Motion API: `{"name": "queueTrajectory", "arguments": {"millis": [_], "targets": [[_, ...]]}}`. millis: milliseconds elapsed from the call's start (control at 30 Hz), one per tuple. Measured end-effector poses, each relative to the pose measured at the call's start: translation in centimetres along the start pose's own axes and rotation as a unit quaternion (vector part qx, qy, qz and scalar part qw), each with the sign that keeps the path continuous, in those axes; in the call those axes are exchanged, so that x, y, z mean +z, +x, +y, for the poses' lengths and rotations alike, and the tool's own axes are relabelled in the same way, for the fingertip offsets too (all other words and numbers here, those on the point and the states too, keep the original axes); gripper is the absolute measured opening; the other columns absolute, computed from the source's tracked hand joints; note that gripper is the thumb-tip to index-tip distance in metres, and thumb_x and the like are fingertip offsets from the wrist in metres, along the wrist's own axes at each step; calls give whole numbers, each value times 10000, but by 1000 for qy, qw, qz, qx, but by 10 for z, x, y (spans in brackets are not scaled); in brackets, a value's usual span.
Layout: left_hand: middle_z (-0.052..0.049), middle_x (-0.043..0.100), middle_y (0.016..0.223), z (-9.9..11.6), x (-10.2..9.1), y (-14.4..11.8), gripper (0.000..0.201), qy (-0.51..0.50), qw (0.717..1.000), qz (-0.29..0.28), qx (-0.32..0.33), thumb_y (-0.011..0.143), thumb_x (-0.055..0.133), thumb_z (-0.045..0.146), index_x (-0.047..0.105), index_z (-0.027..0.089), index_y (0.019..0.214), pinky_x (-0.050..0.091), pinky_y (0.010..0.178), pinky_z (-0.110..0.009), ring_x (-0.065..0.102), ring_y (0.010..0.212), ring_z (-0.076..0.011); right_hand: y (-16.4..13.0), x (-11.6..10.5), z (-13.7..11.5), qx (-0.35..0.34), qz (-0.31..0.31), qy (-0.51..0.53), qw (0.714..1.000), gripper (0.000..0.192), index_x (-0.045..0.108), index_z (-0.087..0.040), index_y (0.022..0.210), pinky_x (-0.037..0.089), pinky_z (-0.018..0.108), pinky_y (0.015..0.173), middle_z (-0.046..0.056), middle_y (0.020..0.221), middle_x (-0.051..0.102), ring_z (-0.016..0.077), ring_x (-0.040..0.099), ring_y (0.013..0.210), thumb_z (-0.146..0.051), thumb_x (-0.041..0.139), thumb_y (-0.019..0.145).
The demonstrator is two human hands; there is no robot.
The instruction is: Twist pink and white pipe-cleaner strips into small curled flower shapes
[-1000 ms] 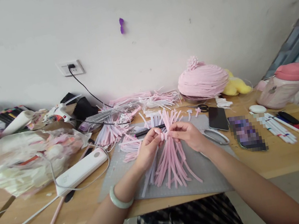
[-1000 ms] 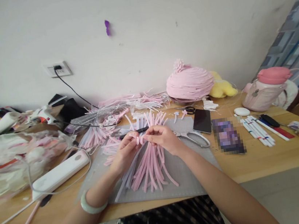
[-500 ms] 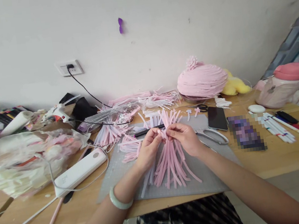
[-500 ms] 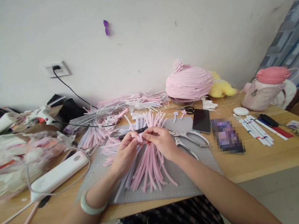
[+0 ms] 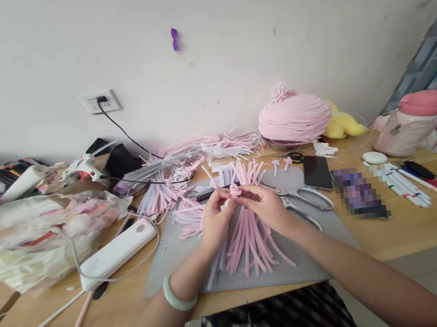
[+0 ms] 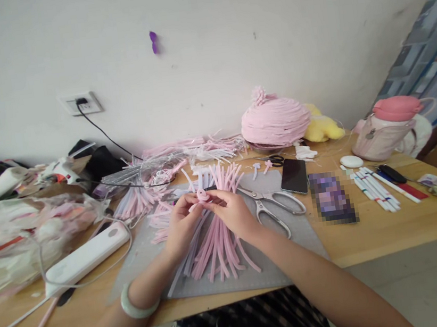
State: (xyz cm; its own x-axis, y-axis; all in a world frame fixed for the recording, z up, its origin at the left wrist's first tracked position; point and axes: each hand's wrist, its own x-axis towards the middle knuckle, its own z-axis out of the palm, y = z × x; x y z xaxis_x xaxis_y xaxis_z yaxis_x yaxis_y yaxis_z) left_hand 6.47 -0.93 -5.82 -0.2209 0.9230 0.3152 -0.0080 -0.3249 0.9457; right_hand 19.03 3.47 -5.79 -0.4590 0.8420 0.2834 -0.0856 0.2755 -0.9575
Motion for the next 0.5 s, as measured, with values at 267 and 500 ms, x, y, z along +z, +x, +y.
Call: {"name": "queueTrajectory", "arguments": {"millis": [267,500], "targets": [[-13,597,763,7,-8,3,82,167,984,-24,55,736,590,249,612,173,715,375,747,-253,533,760,-149,3,-7,2,-23,24,-74,997,305,647,-178,1017,465,265,647,45,819,647,142,574,698,-266,558,738],[11,583,662,3,-7,5,169,166,984,-62,-4,800,478,280,615,182,818,369,617,-236,504,623,-138,2,-4,-1,62,24,32,997,271,601,-177,941,481,249,578,16,728,599,123,570,619,-292,608,695]]}}
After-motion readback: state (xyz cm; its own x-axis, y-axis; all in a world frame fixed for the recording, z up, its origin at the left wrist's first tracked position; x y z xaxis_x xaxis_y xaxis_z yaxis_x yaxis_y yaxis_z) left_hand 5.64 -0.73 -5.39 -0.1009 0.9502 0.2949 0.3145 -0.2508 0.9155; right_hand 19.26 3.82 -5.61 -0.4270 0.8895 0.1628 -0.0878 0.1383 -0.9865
